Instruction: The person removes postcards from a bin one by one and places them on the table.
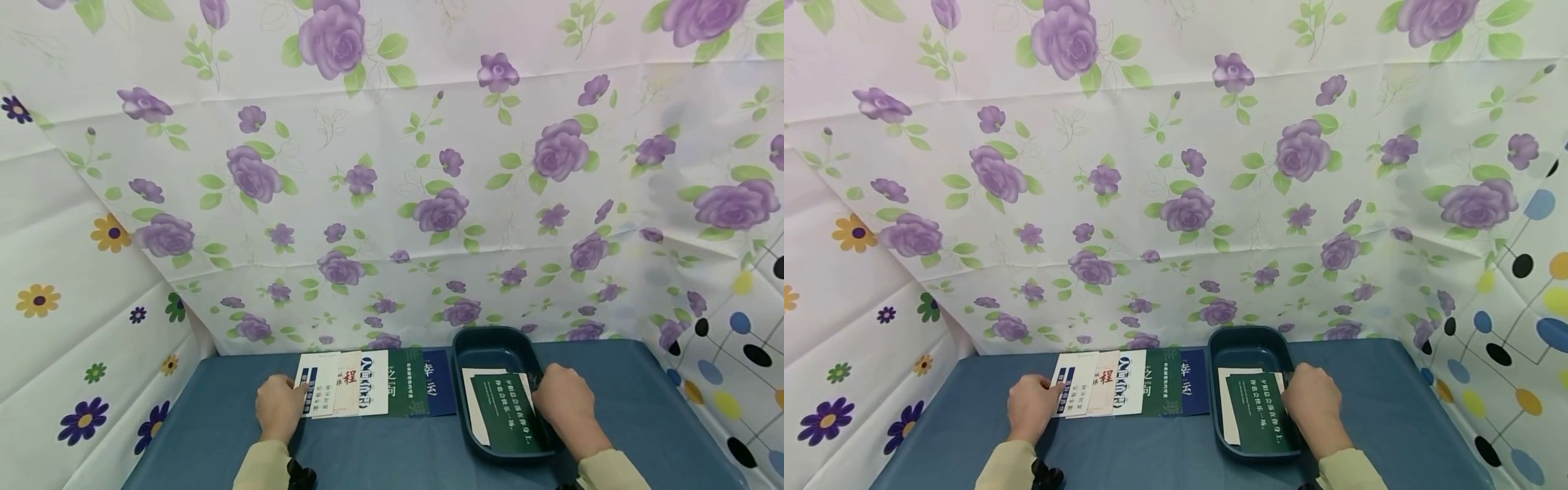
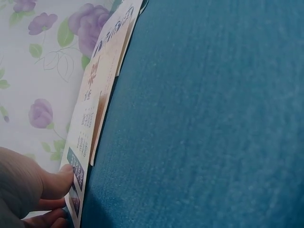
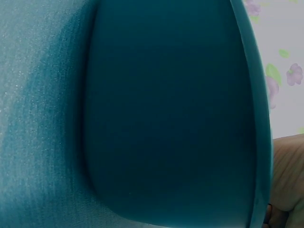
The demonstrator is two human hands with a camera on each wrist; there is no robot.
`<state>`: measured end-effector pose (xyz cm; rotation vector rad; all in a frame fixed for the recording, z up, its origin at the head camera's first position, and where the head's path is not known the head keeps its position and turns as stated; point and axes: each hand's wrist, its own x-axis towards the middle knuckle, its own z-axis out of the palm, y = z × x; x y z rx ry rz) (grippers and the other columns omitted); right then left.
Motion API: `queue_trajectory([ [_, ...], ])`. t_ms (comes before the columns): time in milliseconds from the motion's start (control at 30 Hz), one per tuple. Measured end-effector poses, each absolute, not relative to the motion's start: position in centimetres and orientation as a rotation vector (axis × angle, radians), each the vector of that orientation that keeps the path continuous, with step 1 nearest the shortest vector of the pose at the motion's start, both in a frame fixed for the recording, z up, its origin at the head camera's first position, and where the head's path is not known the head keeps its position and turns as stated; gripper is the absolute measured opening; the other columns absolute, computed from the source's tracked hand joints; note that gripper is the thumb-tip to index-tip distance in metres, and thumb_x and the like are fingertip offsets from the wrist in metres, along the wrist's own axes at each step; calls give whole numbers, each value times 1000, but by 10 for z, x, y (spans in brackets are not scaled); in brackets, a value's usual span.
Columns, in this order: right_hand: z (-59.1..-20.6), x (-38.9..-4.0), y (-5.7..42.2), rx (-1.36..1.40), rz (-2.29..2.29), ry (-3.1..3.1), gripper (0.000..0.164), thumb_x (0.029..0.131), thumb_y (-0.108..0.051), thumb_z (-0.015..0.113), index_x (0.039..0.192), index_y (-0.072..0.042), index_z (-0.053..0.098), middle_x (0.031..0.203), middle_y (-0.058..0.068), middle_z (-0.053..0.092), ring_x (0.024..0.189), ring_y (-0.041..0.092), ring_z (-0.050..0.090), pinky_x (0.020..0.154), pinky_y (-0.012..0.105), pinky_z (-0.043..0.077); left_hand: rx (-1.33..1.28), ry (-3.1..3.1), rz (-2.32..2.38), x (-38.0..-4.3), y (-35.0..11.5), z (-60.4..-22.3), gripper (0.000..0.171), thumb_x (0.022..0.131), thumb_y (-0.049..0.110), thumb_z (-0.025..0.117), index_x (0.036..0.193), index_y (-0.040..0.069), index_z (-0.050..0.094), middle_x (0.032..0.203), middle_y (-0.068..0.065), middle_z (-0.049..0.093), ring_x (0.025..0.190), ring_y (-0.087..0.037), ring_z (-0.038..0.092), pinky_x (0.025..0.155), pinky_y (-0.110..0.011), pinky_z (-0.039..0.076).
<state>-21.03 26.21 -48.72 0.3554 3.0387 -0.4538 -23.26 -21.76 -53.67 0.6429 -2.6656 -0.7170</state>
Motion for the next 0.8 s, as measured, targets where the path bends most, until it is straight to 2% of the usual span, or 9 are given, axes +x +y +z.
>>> queue_trajectory([
  [267, -488, -208, 262, 357, -450, 3045, 24, 78, -18, 67, 86, 3, 60, 68, 12, 54, 57, 24, 52, 46, 41, 44, 639, -2652, -732, -231, -217, -540, 28, 80, 28, 72, 86, 1, 65, 77, -12, 59, 63, -23, 55, 54, -41, 44],
  [500, -485, -209, 263, 339, -469, 3044, 19, 78, -16, 65, 85, 2, 60, 69, 11, 54, 56, 23, 52, 46, 41, 43, 441, -2547, -731, -228, -197, -519, 41, 82, 30, 70, 105, -3, 63, 96, -20, 59, 89, -34, 56, 71, -49, 45],
  [800, -487, -208, 262, 346, -471, 3066, 19, 79, -16, 65, 82, 2, 59, 67, 11, 53, 56, 23, 51, 45, 40, 43, 192, -2422, -820, -230, -137, -468, 38, 83, 30, 70, 108, 2, 64, 104, -13, 60, 97, -28, 56, 78, -44, 46],
])
